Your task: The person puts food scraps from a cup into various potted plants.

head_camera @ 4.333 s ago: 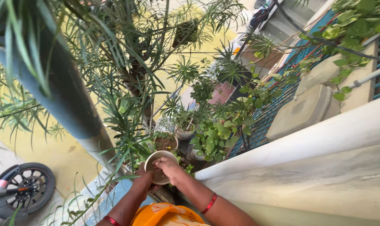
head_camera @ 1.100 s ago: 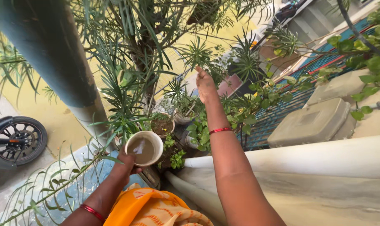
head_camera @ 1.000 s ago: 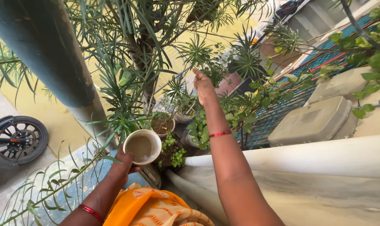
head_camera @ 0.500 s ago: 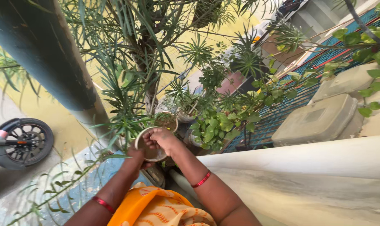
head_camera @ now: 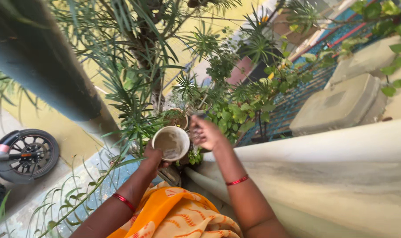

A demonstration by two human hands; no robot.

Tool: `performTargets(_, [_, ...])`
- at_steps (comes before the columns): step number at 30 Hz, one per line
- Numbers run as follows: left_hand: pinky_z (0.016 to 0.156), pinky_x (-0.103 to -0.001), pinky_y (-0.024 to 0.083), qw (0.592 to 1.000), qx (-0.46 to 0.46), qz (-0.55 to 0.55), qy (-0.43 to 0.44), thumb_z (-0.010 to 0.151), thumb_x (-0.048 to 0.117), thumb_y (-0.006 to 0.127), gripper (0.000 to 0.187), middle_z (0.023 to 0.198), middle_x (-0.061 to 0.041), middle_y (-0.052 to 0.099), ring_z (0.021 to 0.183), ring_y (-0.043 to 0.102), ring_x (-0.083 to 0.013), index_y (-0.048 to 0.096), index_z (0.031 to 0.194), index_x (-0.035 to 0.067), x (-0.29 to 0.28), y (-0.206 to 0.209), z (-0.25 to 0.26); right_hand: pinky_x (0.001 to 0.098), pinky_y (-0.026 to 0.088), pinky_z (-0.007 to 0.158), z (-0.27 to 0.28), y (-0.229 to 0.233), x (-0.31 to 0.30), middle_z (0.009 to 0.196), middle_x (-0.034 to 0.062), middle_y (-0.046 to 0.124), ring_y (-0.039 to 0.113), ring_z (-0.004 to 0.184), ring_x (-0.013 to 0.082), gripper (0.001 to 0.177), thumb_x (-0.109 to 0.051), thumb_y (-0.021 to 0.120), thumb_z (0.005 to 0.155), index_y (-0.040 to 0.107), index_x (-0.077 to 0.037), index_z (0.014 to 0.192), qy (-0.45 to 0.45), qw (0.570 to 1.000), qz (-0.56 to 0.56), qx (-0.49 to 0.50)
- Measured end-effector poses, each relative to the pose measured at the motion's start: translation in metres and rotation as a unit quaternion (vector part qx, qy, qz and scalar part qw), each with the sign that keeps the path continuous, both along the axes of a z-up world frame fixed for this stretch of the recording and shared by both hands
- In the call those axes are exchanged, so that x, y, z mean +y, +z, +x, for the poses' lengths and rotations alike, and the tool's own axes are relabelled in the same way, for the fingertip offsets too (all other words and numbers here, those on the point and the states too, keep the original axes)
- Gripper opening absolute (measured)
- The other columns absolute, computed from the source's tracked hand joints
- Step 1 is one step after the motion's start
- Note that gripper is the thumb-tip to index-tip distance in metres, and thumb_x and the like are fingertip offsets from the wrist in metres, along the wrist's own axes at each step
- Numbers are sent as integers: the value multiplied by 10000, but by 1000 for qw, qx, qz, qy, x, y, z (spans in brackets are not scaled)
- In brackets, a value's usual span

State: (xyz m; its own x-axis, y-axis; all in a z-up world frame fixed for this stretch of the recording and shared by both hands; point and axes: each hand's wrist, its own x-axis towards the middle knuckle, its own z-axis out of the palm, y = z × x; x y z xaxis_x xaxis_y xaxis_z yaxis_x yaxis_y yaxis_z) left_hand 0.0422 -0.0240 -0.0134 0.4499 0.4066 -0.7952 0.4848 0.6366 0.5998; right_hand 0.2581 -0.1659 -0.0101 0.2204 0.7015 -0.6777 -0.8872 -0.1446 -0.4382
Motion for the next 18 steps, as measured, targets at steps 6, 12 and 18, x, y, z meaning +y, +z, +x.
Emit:
performTargets(6, [365,-285,488,1000,-15,7,-13,908,42,415,620,1072,-135,710,549,670,-225,398,1499,232,15,0,0,203,245,354,37,-26,-63,585,-79,407,328,426,33,270,-353,651,1005,674,-94,932,-102,987,-12,-126])
performTargets(12, [371,-280,485,1000,23,3,-21,919,70,446,637,1121,-128,702,591,697,-249,382,1523,260,18,7,1,249,303,419,45,-77,-121,655,-46,507,401,487,59,259,-299,625,1021,706,-62,954,-138,926,-197,-291])
performTargets(18, [368,-276,470,999,10,1,-49,910,51,439,613,1093,-140,700,561,663,-223,416,1497,224,18,13,-2,339,525,683,49,-89,-158,834,59,758,680,723,144,192,-169,669,908,764,-3,923,-5,742,-314,-593])
